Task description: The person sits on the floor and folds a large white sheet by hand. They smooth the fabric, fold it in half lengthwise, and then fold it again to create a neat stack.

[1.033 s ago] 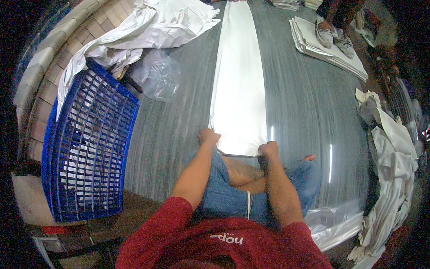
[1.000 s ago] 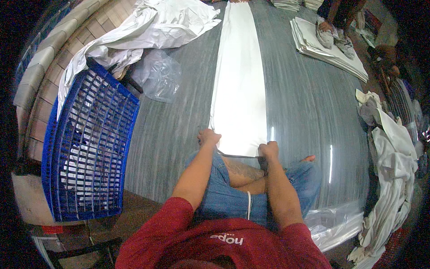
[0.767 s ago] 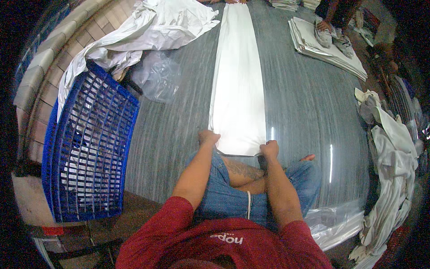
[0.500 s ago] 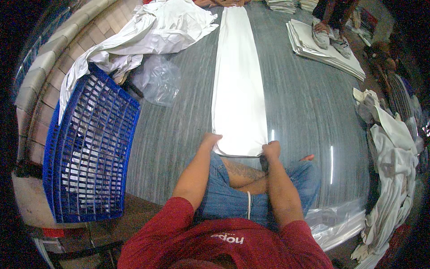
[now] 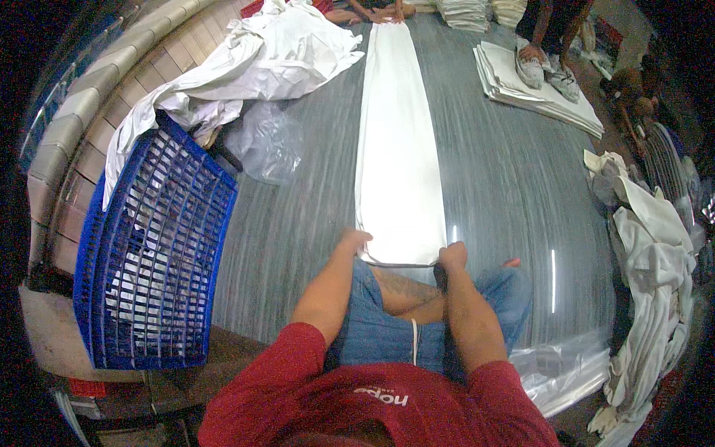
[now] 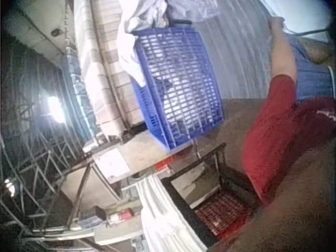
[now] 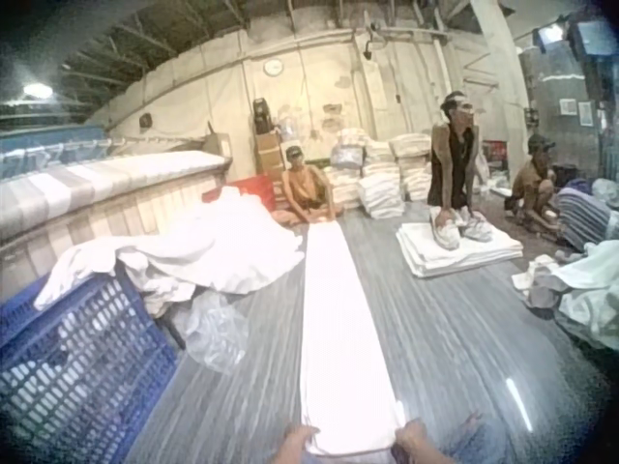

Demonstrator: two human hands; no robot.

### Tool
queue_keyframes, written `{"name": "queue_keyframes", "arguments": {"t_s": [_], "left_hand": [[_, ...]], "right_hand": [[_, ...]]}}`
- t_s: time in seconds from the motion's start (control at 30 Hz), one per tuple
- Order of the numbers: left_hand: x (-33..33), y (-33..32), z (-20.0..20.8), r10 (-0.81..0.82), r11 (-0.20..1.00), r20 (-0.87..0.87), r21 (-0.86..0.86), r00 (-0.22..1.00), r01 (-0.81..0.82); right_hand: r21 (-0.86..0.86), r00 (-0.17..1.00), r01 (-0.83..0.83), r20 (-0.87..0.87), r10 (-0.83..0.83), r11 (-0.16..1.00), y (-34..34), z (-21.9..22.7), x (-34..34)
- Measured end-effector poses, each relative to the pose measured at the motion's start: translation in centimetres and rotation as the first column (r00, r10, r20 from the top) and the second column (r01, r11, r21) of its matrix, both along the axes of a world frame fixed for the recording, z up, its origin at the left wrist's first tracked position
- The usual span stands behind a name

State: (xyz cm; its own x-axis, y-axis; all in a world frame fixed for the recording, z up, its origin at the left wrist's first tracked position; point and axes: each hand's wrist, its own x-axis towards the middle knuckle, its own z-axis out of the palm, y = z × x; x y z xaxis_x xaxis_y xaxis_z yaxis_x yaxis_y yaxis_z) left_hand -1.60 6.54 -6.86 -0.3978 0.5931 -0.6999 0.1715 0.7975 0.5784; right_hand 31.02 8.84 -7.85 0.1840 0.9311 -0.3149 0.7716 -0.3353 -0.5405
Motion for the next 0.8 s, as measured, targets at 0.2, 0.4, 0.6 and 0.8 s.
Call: {"name": "queue_keyframes", "arguments": {"t_s": [0.2,0.4,0.6,0.8], "left_hand": [[0.4,-0.2,-1.4,0.07,0.995,-0.076,0.078,0.995,-0.064],[-1.7,0.0,-4.0,-0.22,0.975,-0.024,-0.03,0.975,0.219],[1.6,0.9,-3.5,-0.417,0.887,-0.072,-0.247,0.906,0.389],[-0.6,0.4,-3.5,-0.421,0.902,-0.029,-0.114,0.907,0.415]], "right_hand": [[-0.072,0.999,0.011,-0.048,-0.014,0.997,-0.2,0.8,0.2],[-0.05,1.0,0.0,0.006,0.0,0.999,-1.2,2.3,-0.7],[-0.244,0.998,-0.049,0.016,0.055,0.969,-1.2,3.7,1.6],[-0.148,0.996,-0.059,0.057,0.068,0.987,-2.0,4.6,0.0]]}}
